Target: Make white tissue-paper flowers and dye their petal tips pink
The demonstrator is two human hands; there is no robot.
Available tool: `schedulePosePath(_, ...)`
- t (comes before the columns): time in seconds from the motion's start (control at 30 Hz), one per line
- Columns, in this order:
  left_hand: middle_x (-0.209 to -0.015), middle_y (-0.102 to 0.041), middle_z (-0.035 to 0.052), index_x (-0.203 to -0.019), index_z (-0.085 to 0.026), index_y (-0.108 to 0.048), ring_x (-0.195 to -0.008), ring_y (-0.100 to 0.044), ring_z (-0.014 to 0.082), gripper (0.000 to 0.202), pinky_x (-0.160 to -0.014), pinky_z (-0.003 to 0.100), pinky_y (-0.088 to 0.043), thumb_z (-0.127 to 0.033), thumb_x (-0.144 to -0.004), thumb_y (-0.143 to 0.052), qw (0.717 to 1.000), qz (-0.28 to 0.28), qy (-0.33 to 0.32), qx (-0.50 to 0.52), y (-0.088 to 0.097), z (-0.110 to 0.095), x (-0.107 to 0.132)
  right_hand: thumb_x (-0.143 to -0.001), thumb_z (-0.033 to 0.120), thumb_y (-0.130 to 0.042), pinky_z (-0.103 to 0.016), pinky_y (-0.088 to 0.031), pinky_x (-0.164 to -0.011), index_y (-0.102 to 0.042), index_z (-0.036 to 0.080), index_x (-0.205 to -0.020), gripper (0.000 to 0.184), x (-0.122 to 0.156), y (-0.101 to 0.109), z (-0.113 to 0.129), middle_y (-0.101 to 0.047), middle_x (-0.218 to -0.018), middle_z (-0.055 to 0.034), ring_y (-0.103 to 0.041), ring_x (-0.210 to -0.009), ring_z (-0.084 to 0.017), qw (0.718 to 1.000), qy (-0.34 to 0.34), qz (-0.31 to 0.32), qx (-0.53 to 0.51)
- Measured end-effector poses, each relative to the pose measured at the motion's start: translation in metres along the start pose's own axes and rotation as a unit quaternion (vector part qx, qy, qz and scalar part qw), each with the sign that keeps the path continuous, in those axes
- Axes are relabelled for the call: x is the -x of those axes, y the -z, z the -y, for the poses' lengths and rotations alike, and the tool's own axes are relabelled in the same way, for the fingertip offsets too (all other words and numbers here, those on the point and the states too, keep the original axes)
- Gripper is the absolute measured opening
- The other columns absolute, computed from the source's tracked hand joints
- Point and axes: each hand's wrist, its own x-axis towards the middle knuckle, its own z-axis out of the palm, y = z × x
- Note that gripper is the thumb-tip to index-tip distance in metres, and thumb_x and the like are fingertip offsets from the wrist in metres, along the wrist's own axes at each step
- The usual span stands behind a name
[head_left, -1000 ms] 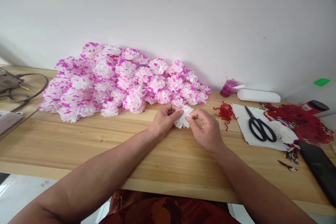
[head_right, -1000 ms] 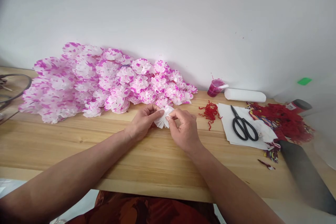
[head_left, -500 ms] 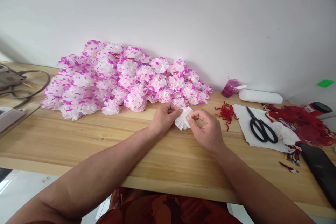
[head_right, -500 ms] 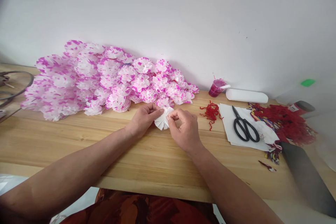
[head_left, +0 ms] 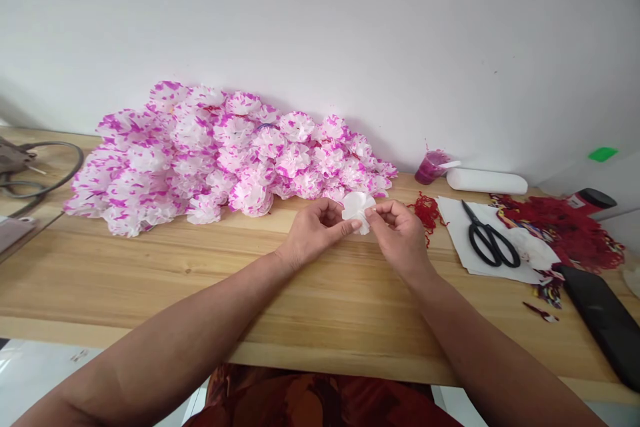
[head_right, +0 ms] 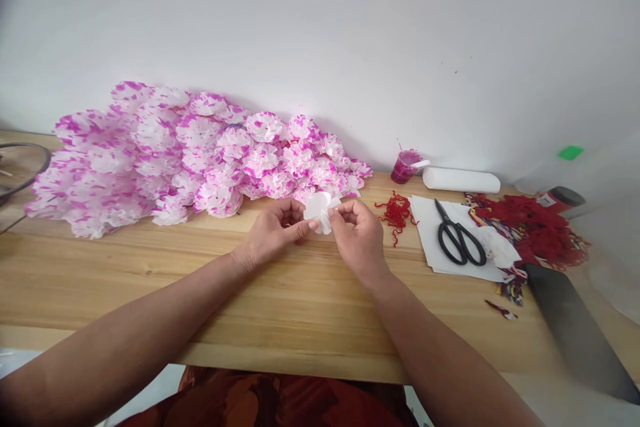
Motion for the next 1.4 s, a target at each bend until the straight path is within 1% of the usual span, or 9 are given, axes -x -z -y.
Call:
schedulePosePath(0.07, -0.071, -0.061, -0.0017, -0.079, -0.016, -0.060, -0.061, -0.053, 0.0093, 0.039, -0.055, 0.021, -0.044, -0.037, -0.062, -0.088, 0.997, -0.007, -0.043, -0.057, -0.001, 0.000, 0.002, -0.081, 0.040, -0.069, -0.028, -0.047, -0.062, -0.062, 0.021, -0.078, 0.020, -0.001, 0.000, -0.001, -0.070, -0.072, -0.0022, -0.063, -0.065, -0.017, 1.000, -0.011, -0.009, -0.018)
schedulePosePath(0.27, -0.071, -0.063, -0.0002, -0.078, -0.017, -0.064, -0.063, -0.055, 0.0105, 0.014, -0.059, 0.022, -0.044, -0.029, -0.080, -0.071, 0.983, -0.038, -0.132, -0.121, -0.003, 0.004, 0.004, -0.080, 0.038, -0.069, -0.028, -0.047, -0.060, -0.062, 0.021, -0.079, 0.018, -0.002, -0.001, -0.004, -0.070, -0.070, -0.0011, -0.062, -0.062, -0.016, 0.998, -0.017, 0.010, -0.062)
schedulePosePath(0.53, -0.070, -0.061, -0.0010, -0.076, -0.017, -0.060, -0.062, -0.052, 0.0108, 0.016, -0.057, 0.022, -0.040, -0.031, -0.082, -0.067, 0.993, -0.043, -0.086, -0.068, 0.001, 0.010, -0.004, -0.084, 0.033, -0.064, -0.027, -0.045, -0.055, -0.063, 0.021, -0.083, 0.012, 0.000, 0.004, 0.000, -0.068, -0.073, -0.0021, -0.062, -0.066, -0.017, 0.999, 0.016, 0.041, 0.027)
schedulePosePath(0.63, -0.070, -0.060, -0.0007, -0.076, -0.018, -0.058, -0.063, -0.053, 0.0116, 0.017, -0.058, 0.022, -0.041, -0.031, -0.083, -0.066, 0.995, -0.044, -0.070, -0.059, 0.002, 0.012, -0.006, -0.086, 0.030, -0.058, -0.028, -0.044, -0.054, -0.064, 0.021, -0.087, 0.010, 0.002, 0.007, 0.006, -0.069, -0.081, -0.0042, -0.063, -0.072, -0.019, 0.994, 0.062, 0.024, 0.090)
schedulePosePath(0.73, -0.070, -0.061, -0.0004, -0.076, -0.019, -0.055, -0.064, -0.055, 0.0123, 0.019, -0.059, 0.023, -0.042, -0.032, -0.084, -0.066, 0.997, -0.037, -0.061, -0.036, 0.001, 0.016, -0.006, -0.086, 0.024, -0.056, -0.038, -0.051, -0.076, -0.064, 0.022, -0.096, 0.013, 0.005, 0.008, 0.012, -0.071, -0.098, -0.0072, -0.064, -0.093, -0.024, 0.973, 0.176, -0.022, 0.147)
schedulePosePath(0.8, -0.069, -0.061, -0.0008, -0.078, -0.019, -0.055, -0.062, -0.054, 0.0119, 0.019, -0.058, 0.023, -0.042, -0.033, -0.085, -0.066, 0.998, -0.029, -0.060, -0.019, 0.001, 0.018, -0.007, -0.083, 0.020, -0.058, -0.045, -0.047, -0.093, -0.063, 0.022, -0.101, 0.019, 0.008, 0.006, 0.015, -0.070, -0.106, -0.0083, -0.062, -0.104, -0.027, 0.955, 0.245, -0.024, 0.167)
schedulePosePath(0.87, -0.069, -0.061, -0.0010, -0.079, -0.019, -0.056, -0.061, -0.054, 0.0114, 0.019, -0.058, 0.023, -0.043, -0.034, -0.085, -0.065, 0.998, -0.018, -0.060, -0.005, 0.001, 0.020, -0.007, -0.079, 0.017, -0.060, -0.048, -0.044, -0.098, -0.063, 0.023, -0.105, 0.027, 0.011, 0.004, 0.016, -0.070, -0.109, -0.0085, -0.062, -0.106, -0.029, 0.942, 0.276, -0.005, 0.188)
schedulePosePath(1.13, -0.068, -0.061, -0.0008, -0.081, -0.017, -0.058, -0.059, -0.053, 0.0107, 0.025, -0.056, 0.023, -0.040, -0.039, -0.080, -0.070, 0.998, 0.013, -0.017, 0.051, 0.003, 0.016, -0.008, -0.071, 0.005, -0.056, -0.049, -0.043, -0.096, -0.065, 0.025, -0.110, 0.045, 0.005, 0.006, 0.008, -0.073, -0.111, -0.0064, -0.061, -0.108, -0.030, 0.925, 0.286, 0.010, 0.248)
schedulePosePath(1.4, -0.063, -0.060, -0.0018, -0.079, -0.016, -0.056, -0.053, -0.051, 0.0087, 0.029, -0.052, 0.021, -0.040, -0.040, -0.079, -0.072, 0.995, 0.042, -0.007, 0.087, 0.001, 0.015, -0.007, -0.082, 0.012, -0.059, -0.044, -0.041, -0.088, -0.071, 0.026, -0.095, 0.023, 0.000, 0.007, -0.001, -0.077, -0.093, -0.0022, -0.067, -0.093, -0.026, 0.914, 0.292, -0.003, 0.282)
